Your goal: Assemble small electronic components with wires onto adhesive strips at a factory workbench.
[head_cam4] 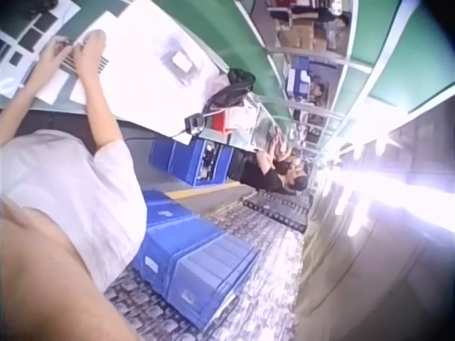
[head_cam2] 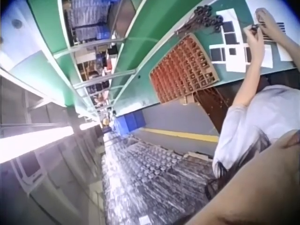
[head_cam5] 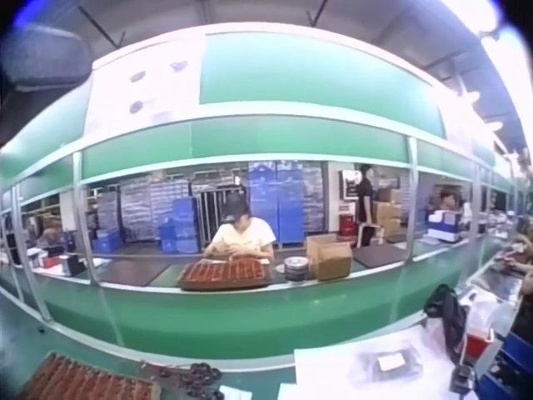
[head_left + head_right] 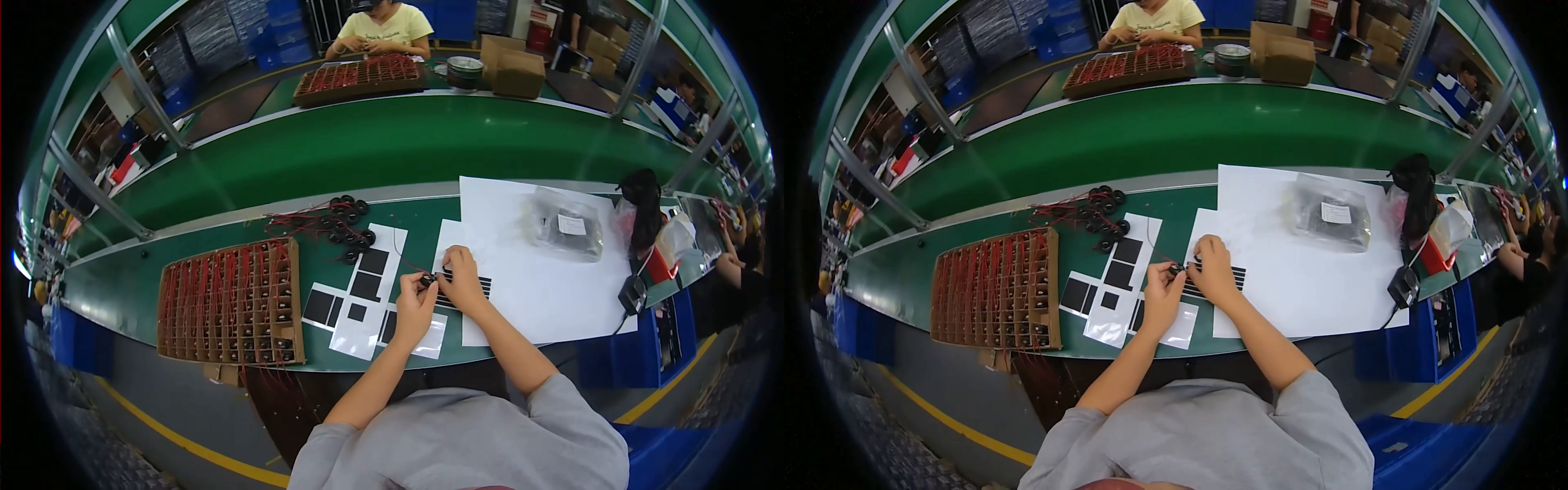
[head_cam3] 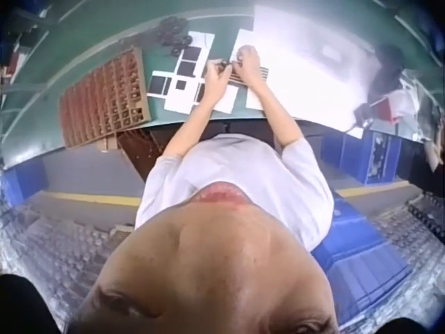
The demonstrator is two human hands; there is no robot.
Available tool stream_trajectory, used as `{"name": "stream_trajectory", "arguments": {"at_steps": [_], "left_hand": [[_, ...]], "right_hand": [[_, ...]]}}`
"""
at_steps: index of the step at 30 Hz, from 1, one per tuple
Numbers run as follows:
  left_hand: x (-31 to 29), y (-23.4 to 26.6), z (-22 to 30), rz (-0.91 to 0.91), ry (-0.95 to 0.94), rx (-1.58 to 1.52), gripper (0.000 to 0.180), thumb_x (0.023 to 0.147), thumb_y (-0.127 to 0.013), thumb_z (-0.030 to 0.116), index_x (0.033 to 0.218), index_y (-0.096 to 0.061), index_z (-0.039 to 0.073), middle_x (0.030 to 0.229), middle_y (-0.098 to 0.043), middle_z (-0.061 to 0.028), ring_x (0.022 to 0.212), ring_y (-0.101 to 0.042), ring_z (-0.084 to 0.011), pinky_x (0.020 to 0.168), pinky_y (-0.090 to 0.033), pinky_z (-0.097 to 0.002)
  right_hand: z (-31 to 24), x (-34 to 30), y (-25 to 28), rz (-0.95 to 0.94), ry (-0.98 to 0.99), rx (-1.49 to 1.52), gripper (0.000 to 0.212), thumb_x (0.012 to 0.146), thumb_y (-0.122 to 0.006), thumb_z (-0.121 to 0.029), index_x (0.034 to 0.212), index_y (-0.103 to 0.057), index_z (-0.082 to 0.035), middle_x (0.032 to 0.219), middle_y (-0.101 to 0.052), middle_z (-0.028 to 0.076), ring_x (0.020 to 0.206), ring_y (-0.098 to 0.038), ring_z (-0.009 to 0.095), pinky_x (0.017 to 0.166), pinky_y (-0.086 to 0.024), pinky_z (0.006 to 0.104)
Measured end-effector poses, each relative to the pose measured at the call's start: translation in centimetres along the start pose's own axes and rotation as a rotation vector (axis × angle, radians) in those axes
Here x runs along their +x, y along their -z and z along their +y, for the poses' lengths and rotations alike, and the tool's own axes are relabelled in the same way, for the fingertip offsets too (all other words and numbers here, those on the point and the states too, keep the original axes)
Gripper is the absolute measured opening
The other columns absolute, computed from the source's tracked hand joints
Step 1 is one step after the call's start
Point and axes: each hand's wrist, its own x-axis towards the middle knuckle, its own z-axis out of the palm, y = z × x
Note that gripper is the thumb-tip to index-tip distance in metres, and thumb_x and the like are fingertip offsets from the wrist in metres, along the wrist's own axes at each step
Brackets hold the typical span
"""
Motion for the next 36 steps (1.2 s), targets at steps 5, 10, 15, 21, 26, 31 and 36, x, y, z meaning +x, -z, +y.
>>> {"name": "stream_trajectory", "arguments": {"at_steps": [5, 10, 15, 21, 26, 31, 36], "left_hand": [[-0.1, -0.2, 0.4, -0.002, -0.001, -0.058, 0.025, 0.082, -0.052, 0.001, 0.102, -0.037, -0.002, 0.090, -0.051, -0.0094, 0.082, -0.050, -0.0103, 0.073, -0.042, -0.0212], [-0.2, 0.0, 0.6, -0.003, -0.015, -0.020, 0.025, 0.082, -0.052, 0.002, 0.101, -0.037, -0.002, 0.088, -0.051, -0.0090, 0.081, -0.050, -0.0094, 0.071, -0.042, -0.0206], [0.0, -0.3, 0.0, 0.020, -0.071, -0.008, 0.026, 0.082, -0.054, 0.006, 0.100, -0.038, -0.002, 0.082, -0.050, -0.0075, 0.071, -0.049, -0.0066, 0.060, -0.041, -0.0189], [0.0, -0.3, 0.0, 0.030, -0.104, 0.072, 0.025, 0.081, -0.056, 0.007, 0.097, -0.039, -0.002, 0.079, -0.053, -0.0087, 0.068, -0.051, -0.0074, 0.058, -0.042, -0.0204], [-0.2, -0.3, 1.0, 0.015, -0.086, 0.131, 0.025, 0.081, -0.056, 0.006, 0.097, -0.039, -0.003, 0.080, -0.053, -0.0100, 0.072, -0.053, -0.0096, 0.062, -0.044, -0.0221], [-0.1, 0.0, 0.4, -0.006, -0.049, 0.071, 0.030, 0.079, -0.058, 0.007, 0.099, -0.041, -0.004, 0.085, -0.055, -0.0117, 0.077, -0.055, -0.0121, 0.068, -0.046, -0.0240], [-0.7, 0.0, 0.4, 0.010, -0.131, 0.133, 0.032, 0.077, -0.060, 0.008, 0.102, -0.044, -0.003, 0.087, -0.056, -0.0113, 0.078, -0.057, -0.0138, 0.068, -0.047, -0.0247]], "right_hand": [[0.1, -0.5, 0.3, -0.039, -0.041, -0.042, 0.035, 0.066, -0.059, -0.003, 0.100, -0.051, -0.001, 0.119, -0.042, 0.019, 0.105, -0.042, 0.034, 0.089, -0.034, 0.0391], [0.3, -0.6, 0.3, -0.077, -0.060, 0.037, 0.017, 0.066, -0.058, -0.002, 0.083, -0.058, 0.000, 0.115, -0.045, 0.020, 0.102, -0.045, 0.034, 0.087, -0.037, 0.0387], [0.2, -0.3, 0.9, -0.081, -0.070, 0.042, 0.011, 0.067, -0.058, 0.000, 0.079, -0.058, 0.001, 0.114, -0.046, 0.020, 0.101, -0.046, 0.033, 0.086, -0.040, 0.0366], [2.2, 0.2, 2.4, -0.029, -0.383, 0.615, 0.005, 0.077, -0.054, -0.003, 0.080, -0.057, 0.000, 0.108, -0.052, 0.013, 0.087, -0.055, 0.020, 0.077, -0.044, 0.0288], [3.8, 0.5, 8.0, 0.205, -0.515, 0.848, 0.014, 0.084, -0.051, -0.012, 0.090, -0.057, -0.001, 0.099, -0.058, 0.010, 0.088, -0.054, 0.015, 0.075, -0.042, 0.0258], [3.9, -0.8, 14.8, 0.536, -0.418, 0.966, 0.014, 0.084, -0.048, -0.008, 0.098, -0.051, -0.006, 0.101, -0.058, 0.008, 0.093, -0.052, 0.013, 0.079, -0.037, 0.0248], [0.3, -2.3, 18.2, 0.568, -0.334, 0.641, 0.017, 0.083, -0.044, -0.003, 0.099, -0.047, -0.007, 0.097, -0.058, 0.008, 0.091, -0.050, 0.011, 0.077, -0.035, 0.0232]]}}
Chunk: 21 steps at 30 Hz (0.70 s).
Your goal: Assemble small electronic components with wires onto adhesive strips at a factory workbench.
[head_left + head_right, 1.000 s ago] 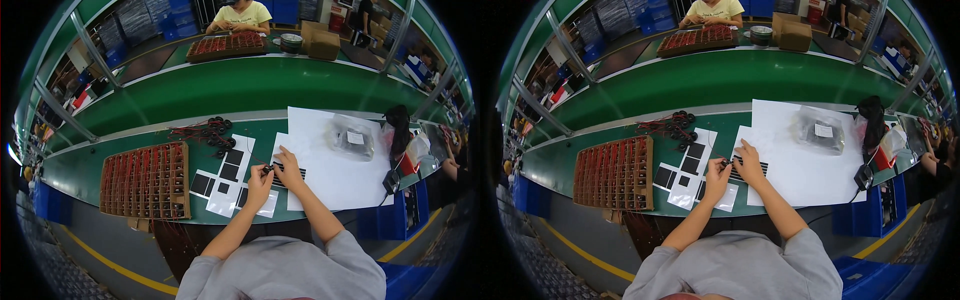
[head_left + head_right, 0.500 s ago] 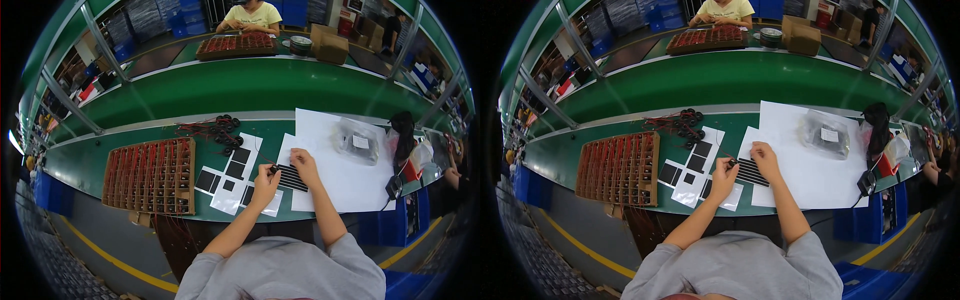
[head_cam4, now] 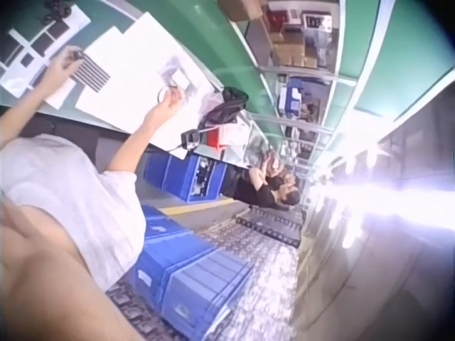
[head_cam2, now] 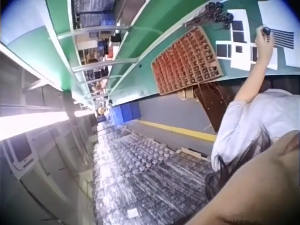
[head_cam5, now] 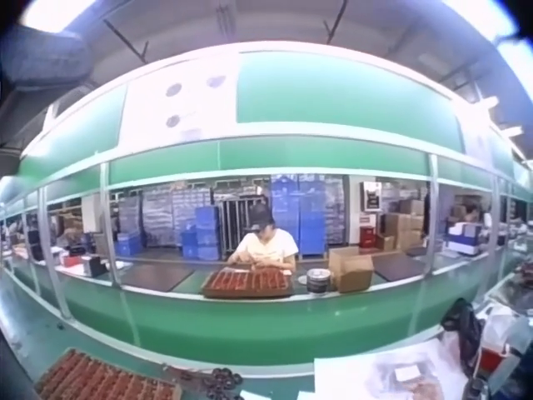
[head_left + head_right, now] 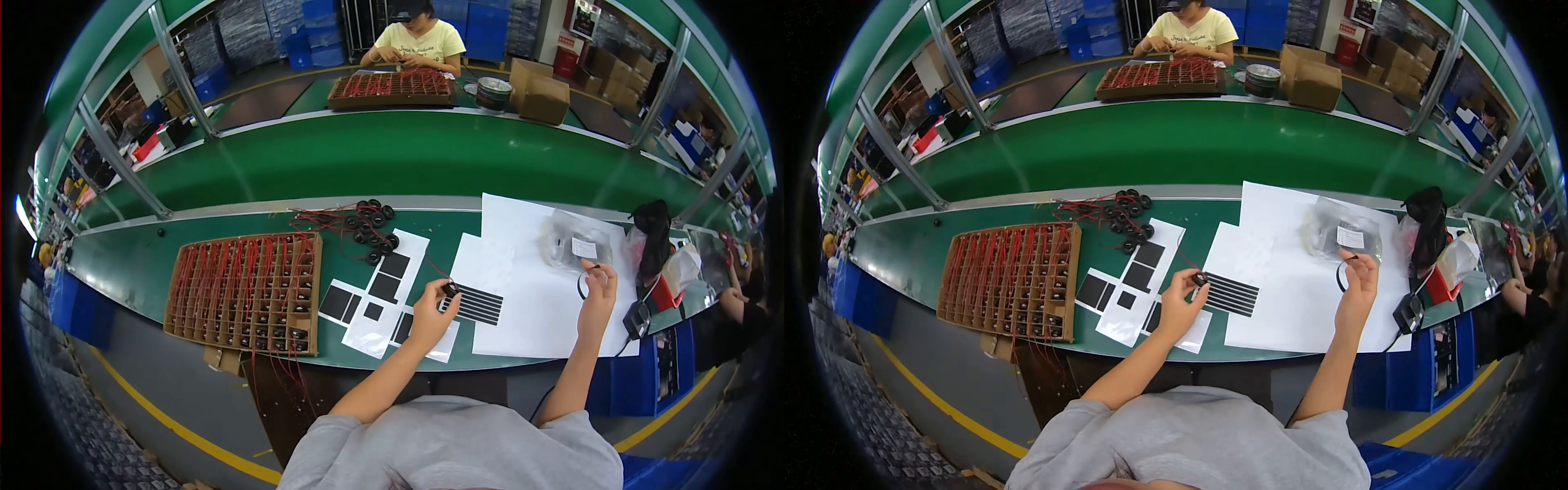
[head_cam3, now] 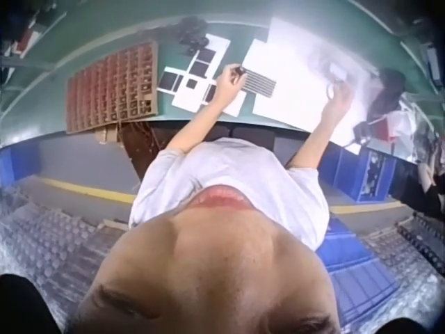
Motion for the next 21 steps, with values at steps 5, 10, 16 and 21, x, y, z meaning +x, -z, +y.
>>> {"name": "stream_trajectory", "arguments": {"at_steps": [5, 10, 16, 21], "left_hand": [[-0.8, 1.1, 1.5, 0.002, -0.099, -0.230, 0.032, 0.075, -0.060, -0.001, 0.099, -0.039, -0.004, 0.092, -0.057, -0.0139, 0.080, -0.060, -0.0164, 0.064, -0.049, -0.0241], [-1.8, 3.4, 4.0, -0.043, 0.011, -0.312, 0.029, 0.075, -0.055, -0.008, 0.095, -0.034, -0.001, 0.093, -0.053, -0.0124, 0.077, -0.055, -0.0129, 0.065, -0.048, -0.0233], [-3.4, 6.0, 4.7, -0.304, 0.162, -0.087, 0.035, 0.075, -0.056, -0.003, 0.100, -0.033, 0.002, 0.086, -0.055, -0.0097, 0.072, -0.054, -0.0110, 0.056, -0.044, -0.0210], [-3.4, 6.1, 6.4, -0.416, 0.236, 0.115, 0.050, 0.075, -0.061, 0.005, 0.112, -0.029, 0.002, 0.075, -0.057, -0.0082, 0.057, -0.051, -0.0097, 0.049, -0.041, -0.0207]], "right_hand": [[0.2, -2.3, -0.5, -0.101, -0.012, -0.091, 0.021, 0.083, -0.044, 0.001, 0.102, -0.046, -0.004, 0.078, -0.055, 0.005, 0.076, -0.051, 0.011, 0.075, -0.036, 0.0230], [-0.2, -2.8, -2.6, -0.182, -0.033, -0.088, 0.022, 0.082, -0.044, 0.001, 0.104, -0.047, -0.003, 0.073, -0.054, 0.003, 0.072, -0.052, 0.010, 0.070, -0.039, 0.0226], [-0.4, -3.0, -3.9, -0.211, -0.125, -0.099, 0.041, 0.080, -0.044, 0.002, 0.121, -0.039, -0.002, 0.067, -0.053, 0.004, 0.067, -0.052, 0.011, 0.069, -0.042, 0.0232], [-0.1, -3.5, -3.9, -0.263, -0.146, -0.141, 0.046, 0.079, -0.042, 0.003, 0.125, -0.035, -0.001, 0.066, -0.052, 0.003, 0.067, -0.052, 0.011, 0.068, -0.042, 0.0227]]}}
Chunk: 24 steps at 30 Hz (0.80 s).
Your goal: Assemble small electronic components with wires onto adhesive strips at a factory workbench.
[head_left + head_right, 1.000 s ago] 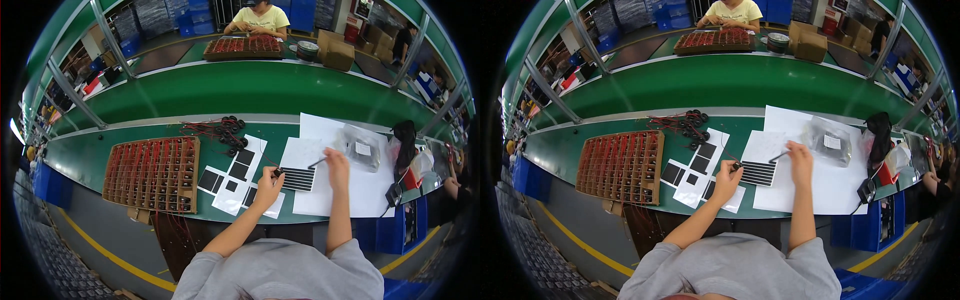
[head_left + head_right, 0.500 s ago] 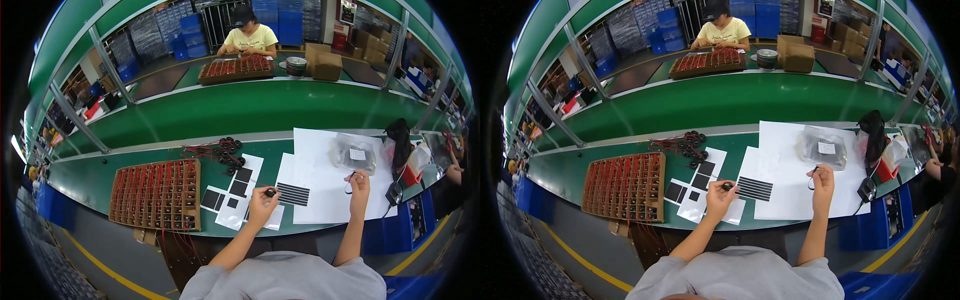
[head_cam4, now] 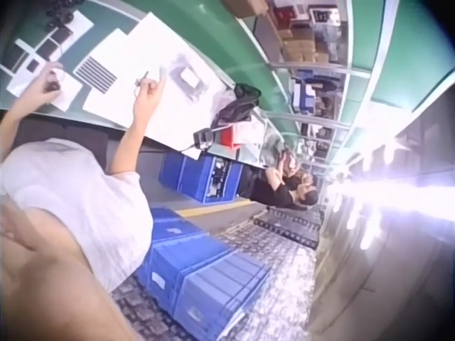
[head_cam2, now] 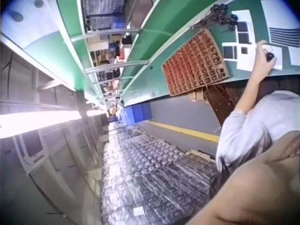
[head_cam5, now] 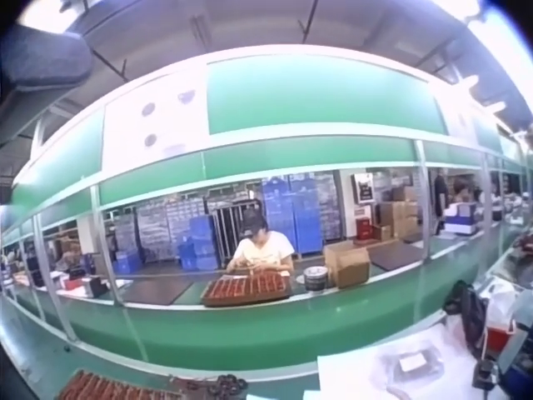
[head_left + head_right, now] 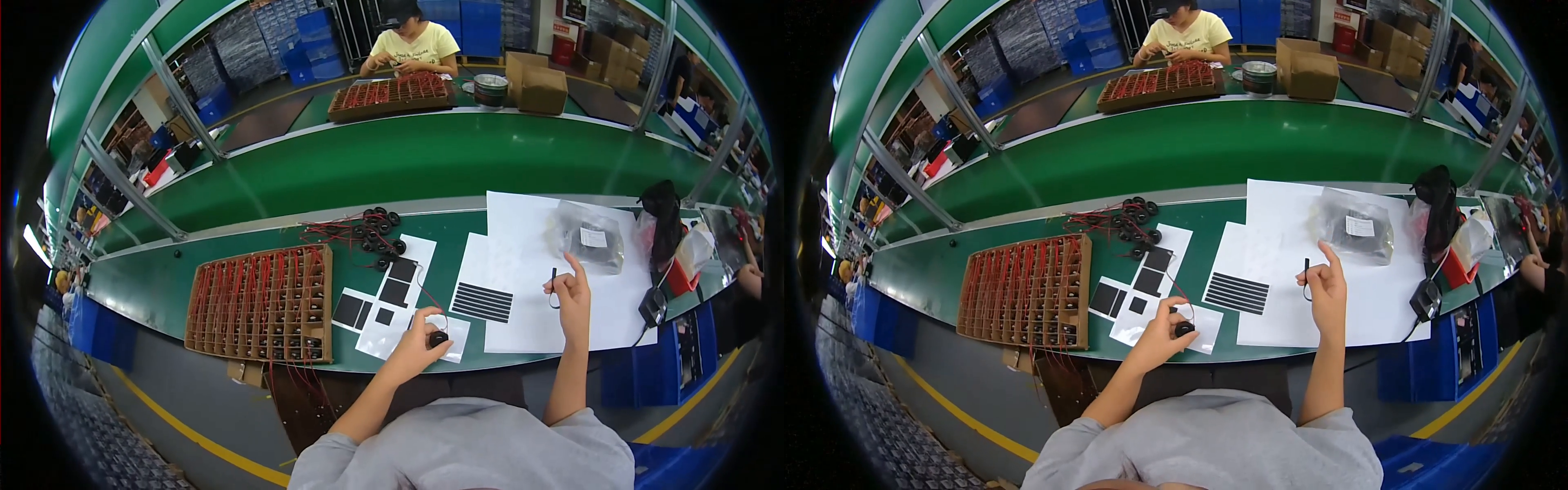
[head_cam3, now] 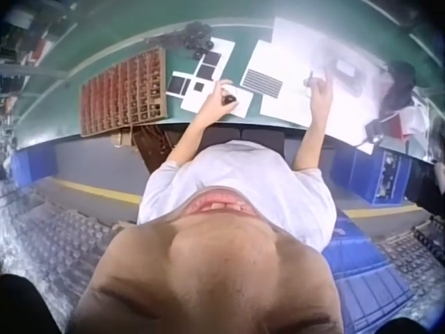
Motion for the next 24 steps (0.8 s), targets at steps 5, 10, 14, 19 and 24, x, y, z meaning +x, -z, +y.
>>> {"name": "stream_trajectory", "arguments": {"at_steps": [5, 10, 14, 19, 24], "left_hand": [[-1.2, -0.7, 1.2, -0.153, 0.150, 0.029, 0.054, 0.075, -0.060, 0.010, 0.118, -0.026, 0.006, 0.066, -0.054, -0.0094, 0.053, -0.052, -0.0147, 0.050, -0.040, -0.0250], [-2.1, -0.1, 3.2, -0.309, 0.168, -0.062, 0.054, 0.076, -0.058, 0.007, 0.119, -0.024, 0.006, 0.069, -0.054, -0.0087, 0.049, -0.052, -0.0126, 0.050, -0.042, -0.0245], [-3.2, 0.5, 2.1, -0.313, 0.137, -0.260, 0.053, 0.077, -0.054, 0.002, 0.119, -0.023, 0.006, 0.074, -0.053, -0.0086, 0.051, -0.051, -0.0109, 0.048, -0.041, -0.0220], [-4.4, 1.0, 0.4, -0.185, 0.173, -0.290, 0.051, 0.077, -0.053, 0.001, 0.118, -0.024, 0.005, 0.078, -0.052, -0.0071, 0.048, -0.047, -0.0093, 0.043, -0.037, -0.0197], [-5.2, 1.7, 0.0, -0.180, 0.117, -0.151, 0.040, 0.077, -0.053, 0.002, 0.112, -0.033, 0.002, 0.110, -0.041, -0.0102, 0.093, -0.051, -0.0185, 0.083, -0.038, -0.0281]], "right_hand": [[0.6, 0.0, 0.9, 0.005, -0.052, -0.023, 0.042, 0.080, -0.042, 0.002, 0.122, -0.036, 0.001, 0.066, -0.051, 0.003, 0.067, -0.051, 0.011, 0.069, -0.042, 0.0227], [0.4, -0.1, 0.7, -0.038, -0.079, -0.043, 0.038, 0.081, -0.044, 0.000, 0.118, -0.038, 0.001, 0.067, -0.051, 0.003, 0.068, -0.050, 0.012, 0.070, -0.040, 0.0230], [0.6, -0.2, 0.0, -0.067, -0.061, -0.042, 0.037, 0.081, -0.045, -0.001, 0.117, -0.039, 0.002, 0.067, -0.050, 0.003, 0.068, -0.050, 0.011, 0.070, -0.040, 0.0229], [1.6, 0.3, 0.0, -0.106, -0.047, -0.044, 0.034, 0.082, -0.045, -0.002, 0.116, -0.041, 0.002, 0.067, -0.051, 0.003, 0.068, -0.050, 0.011, 0.068, -0.039, 0.0221], [0.8, 0.1, -1.1, -0.107, -0.086, -0.098, 0.030, 0.082, -0.045, -0.003, 0.112, -0.044, 0.003, 0.068, -0.051, 0.003, 0.068, -0.050, 0.011, 0.067, -0.039, 0.0223]]}}
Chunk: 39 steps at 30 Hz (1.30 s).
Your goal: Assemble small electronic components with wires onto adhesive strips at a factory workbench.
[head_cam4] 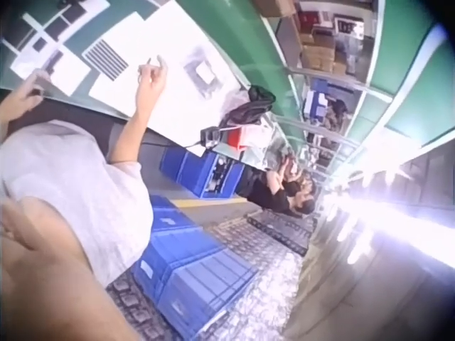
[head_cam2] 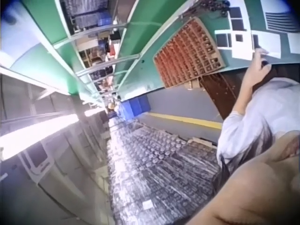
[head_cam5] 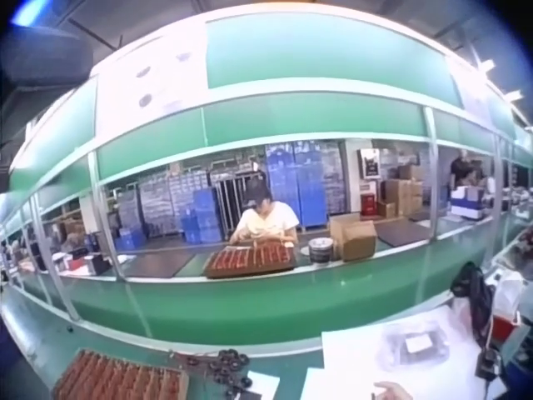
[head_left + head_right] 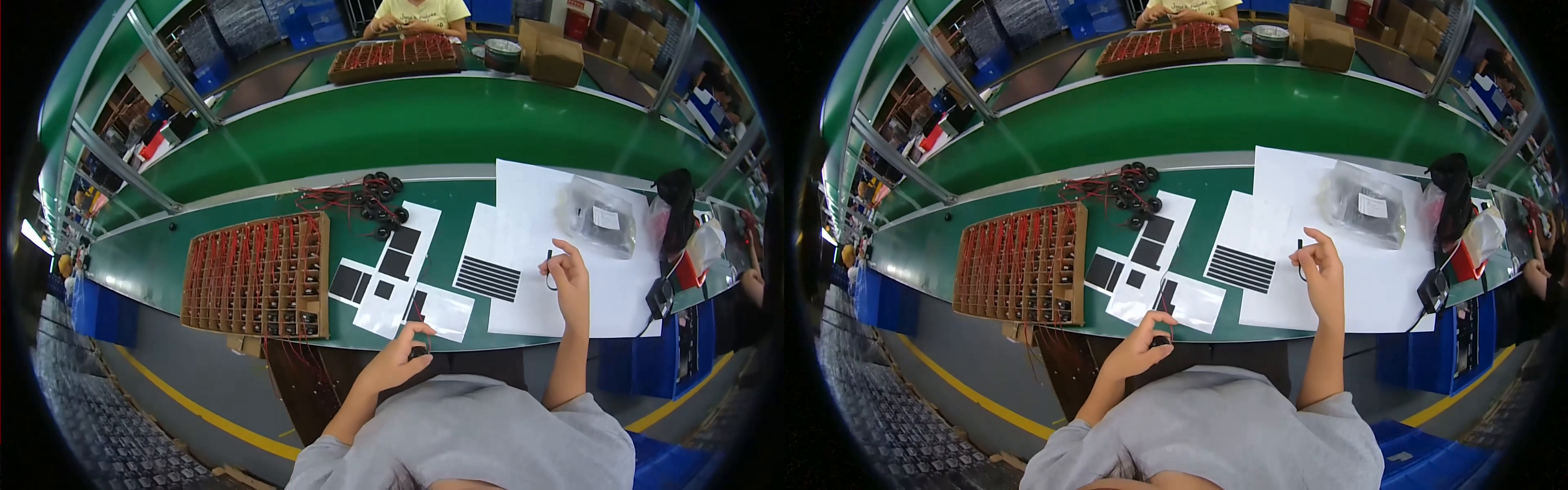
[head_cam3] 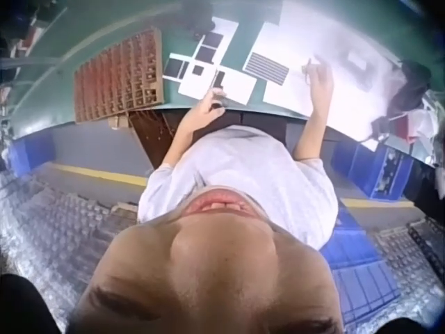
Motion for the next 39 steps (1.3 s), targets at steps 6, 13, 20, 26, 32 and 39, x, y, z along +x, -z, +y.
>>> {"name": "stream_trajectory", "arguments": {"at_steps": [6, 13, 20, 26, 32, 39], "left_hand": [[0.3, 0.3, -0.7, -0.097, -0.125, -0.291, 0.027, 0.073, -0.053, -0.001, 0.095, -0.038, 0.004, 0.090, -0.041, -0.0045, 0.084, -0.044, -0.0136, 0.078, -0.039, -0.0285], [0.5, -0.3, 1.4, -0.056, -0.336, -0.714, 0.023, 0.079, -0.050, 0.004, 0.096, -0.035, 0.004, 0.069, -0.041, -0.0053, 0.046, -0.040, -0.0112, 0.045, -0.037, -0.0243], [-2.6, 4.3, 2.5, 0.589, -0.429, -0.339, 0.016, 0.084, -0.047, 0.018, 0.090, -0.039, 0.004, 0.054, -0.037, -0.0042, 0.039, -0.033, -0.0106, 0.039, -0.032, -0.0236], [-4.4, 4.9, 2.1, 0.489, -0.388, -0.384, 0.032, 0.082, -0.051, 0.010, 0.107, -0.032, 0.005, 0.073, -0.045, -0.0087, 0.049, -0.046, -0.0171, 0.053, -0.042, -0.0302], [-2.4, 2.6, -0.1, 0.254, -0.257, -0.319, 0.031, 0.075, -0.056, 0.004, 0.101, -0.040, 0.000, 0.074, -0.048, -0.0120, 0.048, -0.052, -0.0192, 0.056, -0.046, -0.0323], [2.1, -0.9, 0.7, 0.190, -0.131, -0.585, 0.029, 0.078, -0.051, -0.001, 0.106, -0.044, 0.000, 0.066, -0.046, -0.0048, 0.047, -0.043, -0.0098, 0.054, -0.042, -0.0252]], "right_hand": [[1.0, 0.7, -0.2, -0.060, 0.015, 0.031, 0.027, 0.081, -0.048, -0.004, 0.107, -0.049, 0.001, 0.070, -0.054, 0.004, 0.071, -0.052, 0.010, 0.068, -0.041, 0.0231], [0.3, -0.1, 0.4, -0.058, 0.000, 0.048, 0.024, 0.081, -0.047, -0.002, 0.105, -0.050, 0.002, 0.073, -0.055, 0.005, 0.072, -0.051, 0.011, 0.070, -0.040, 0.0234], [0.6, -0.5, 2.1, 0.007, 0.001, -0.007, 0.021, 0.081, -0.048, -0.005, 0.101, -0.052, 0.001, 0.074, -0.057, 0.004, 0.072, -0.053, 0.009, 0.067, -0.041, 0.0213], [0.1, -2.0, 1.6, -0.009, 0.039, -0.059, 0.022, 0.079, -0.054, -0.009, 0.099, -0.054, -0.001, 0.073, -0.058, 0.003, 0.067, -0.051, 0.008, 0.064, -0.040, 0.0230], [-1.5, -2.6, -1.3, -0.231, 0.041, -0.055, 0.016, 0.079, -0.055, -0.007, 0.093, -0.054, 0.000, 0.075, -0.058, 0.003, 0.072, -0.053, 0.008, 0.061, -0.040, 0.0202], [-3.1, -5.0, -3.8, -0.478, -0.012, 0.163, 0.010, 0.079, -0.055, -0.004, 0.087, -0.057, 0.001, 0.076, -0.058, 0.005, 0.069, -0.054, 0.009, 0.061, -0.044, 0.0200]]}}
